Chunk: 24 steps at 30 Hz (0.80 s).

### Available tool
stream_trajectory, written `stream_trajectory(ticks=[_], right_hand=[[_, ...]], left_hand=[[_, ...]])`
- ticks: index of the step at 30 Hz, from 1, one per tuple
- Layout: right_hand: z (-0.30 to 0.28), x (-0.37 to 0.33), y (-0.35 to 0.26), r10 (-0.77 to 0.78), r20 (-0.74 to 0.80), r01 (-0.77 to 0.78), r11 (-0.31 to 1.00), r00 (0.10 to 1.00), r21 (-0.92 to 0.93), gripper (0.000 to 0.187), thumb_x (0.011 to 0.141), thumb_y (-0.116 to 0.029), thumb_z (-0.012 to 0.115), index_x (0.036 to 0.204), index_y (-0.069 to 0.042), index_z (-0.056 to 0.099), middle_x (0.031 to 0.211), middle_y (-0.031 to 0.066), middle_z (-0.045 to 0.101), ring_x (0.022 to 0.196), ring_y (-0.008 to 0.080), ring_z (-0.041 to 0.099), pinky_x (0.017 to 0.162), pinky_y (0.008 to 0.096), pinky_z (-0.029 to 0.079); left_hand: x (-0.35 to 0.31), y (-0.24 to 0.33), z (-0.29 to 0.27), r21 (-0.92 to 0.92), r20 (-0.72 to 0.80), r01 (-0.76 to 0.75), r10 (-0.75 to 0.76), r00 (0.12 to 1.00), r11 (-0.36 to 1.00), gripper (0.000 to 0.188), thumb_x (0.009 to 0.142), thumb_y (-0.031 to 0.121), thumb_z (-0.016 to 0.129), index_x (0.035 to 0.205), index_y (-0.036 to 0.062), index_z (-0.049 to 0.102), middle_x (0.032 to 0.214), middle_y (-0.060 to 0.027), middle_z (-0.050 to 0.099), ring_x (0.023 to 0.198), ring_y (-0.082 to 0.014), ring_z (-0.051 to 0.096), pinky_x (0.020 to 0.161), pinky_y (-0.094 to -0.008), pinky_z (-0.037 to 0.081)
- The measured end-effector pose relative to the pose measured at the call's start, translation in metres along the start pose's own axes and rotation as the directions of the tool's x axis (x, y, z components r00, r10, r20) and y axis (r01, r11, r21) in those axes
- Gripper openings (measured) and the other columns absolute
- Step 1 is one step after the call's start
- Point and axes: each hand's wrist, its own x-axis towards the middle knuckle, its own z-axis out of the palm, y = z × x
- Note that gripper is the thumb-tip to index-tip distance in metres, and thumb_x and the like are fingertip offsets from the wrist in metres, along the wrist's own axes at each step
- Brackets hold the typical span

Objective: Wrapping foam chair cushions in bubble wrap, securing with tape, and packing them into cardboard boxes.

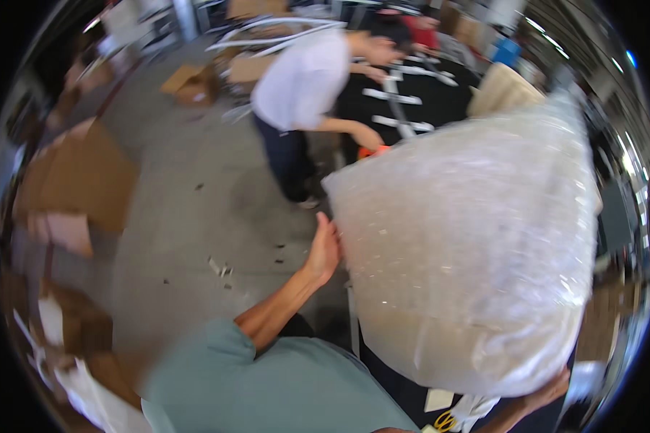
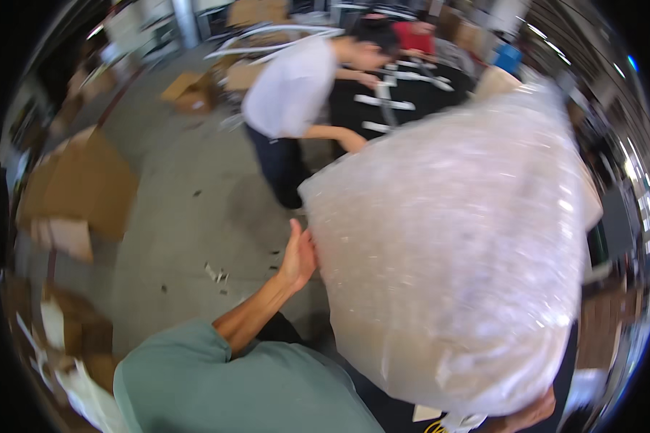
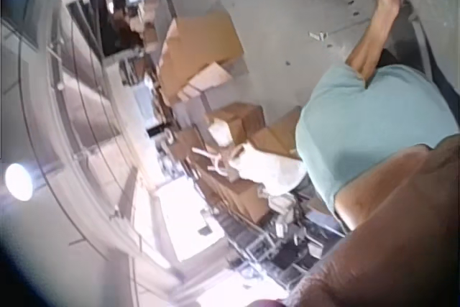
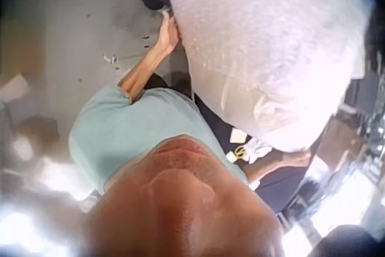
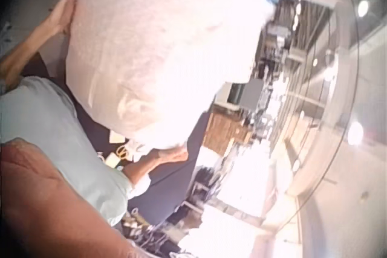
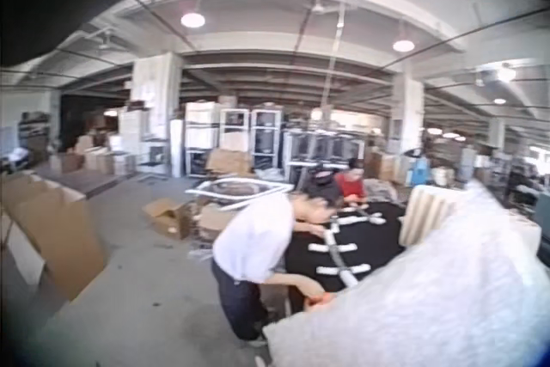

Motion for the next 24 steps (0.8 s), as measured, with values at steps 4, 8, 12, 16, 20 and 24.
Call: stream_trajectory(ticks=[4,8,12,16,20,24], right_hand=[[0.027,0.052,0.063,-0.071,0.179,0.016,0.956,0.981,0.292,0.066,0.103,-0.057,0.045,0.125,0.001,0.066,0.111,0.013,0.065,0.097,0.0232,0.06,0.085,0.0396,0.048],[0.139,0.067,0.032,-0.097,0.285,-0.077,0.836,0.954,0.543,0.066,0.103,-0.057,0.045,0.127,0.001,0.065,0.114,0.0133,0.064,0.1,0.0237,0.06,0.088,0.0398,0.048],[0.254,0.043,-0.035,-0.135,0.389,-0.214,0.652,0.911,0.727,0.066,0.103,-0.057,0.044,0.129,0.001,0.063,0.117,0.0136,0.064,0.103,0.0243,0.06,0.09,0.0401,0.048],[0.346,0.024,-0.117,-0.191,0.525,-0.392,0.47,0.829,0.791,0.066,0.104,-0.057,0.044,0.132,0.001,0.061,0.121,0.014,0.063,0.105,0.0249,0.06,0.092,0.0403,0.048],[0.448,-0.029,-0.283,-0.28,0.681,-0.593,0.34,0.677,0.73,0.066,0.104,-0.056,0.043,0.134,0.0,0.06,0.124,0.0143,0.062,0.108,0.0255,0.06,0.095,0.0405,0.047],[0.451,-0.191,-0.46,-0.358,0.793,-0.763,0.26,0.492,0.591,0.066,0.104,-0.056,0.043,0.136,0.0,0.058,0.127,0.0146,0.061,0.11,0.026,0.06,0.097,0.0407,0.047]], left_hand=[[-0.058,0.084,-0.024,-0.01,0.014,-0.287,0.287,0.958,0.958,0.085,0.098,0.073,0.034,0.154,0.0095,0.034,0.153,-0.0072,0.045,0.14,-0.0234,0.041,0.116,-0.0381,0.032],[-0.104,0.13,-0.073,-0.143,-0.088,-0.516,0.508,0.857,0.845,0.079,0.101,0.063,0.045,0.158,0.0123,0.026,0.153,-0.0065,0.045,0.14,-0.021,0.041,0.115,-0.041,0.036],[-0.156,0.195,-0.143,0.031,-0.165,-0.707,0.701,0.693,0.707,0.077,0.099,0.046,0.062,0.158,0.0117,0.025,0.151,-0.0068,0.047,0.136,-0.0204,0.047,0.112,-0.0403,0.042],[-0.247,0.286,-0.153,0.116,-0.219,-0.82,0.819,0.53,0.561,0.078,0.097,0.036,0.068,0.158,0.0116,0.026,0.149,-0.0099,0.048,0.134,-0.0206,0.049,0.112,-0.0391,0.042],[-0.333,0.377,-0.144,0.354,-0.166,-0.87,0.938,0.303,0.343,0.086,0.093,0.038,0.073,0.158,0.009,0.025,0.154,-0.0123,0.043,0.141,-0.0204,0.04,0.116,-0.039,0.035],[-0.382,0.297,-0.193,0.587,0.014,-0.724,0.889,0.457,0.362,0.101,0.084,0.043,0.082,0.157,0.0018,0.025,0.156,-0.0118,0.039,0.145,-0.0191,0.033,0.117,-0.0388,0.031]])
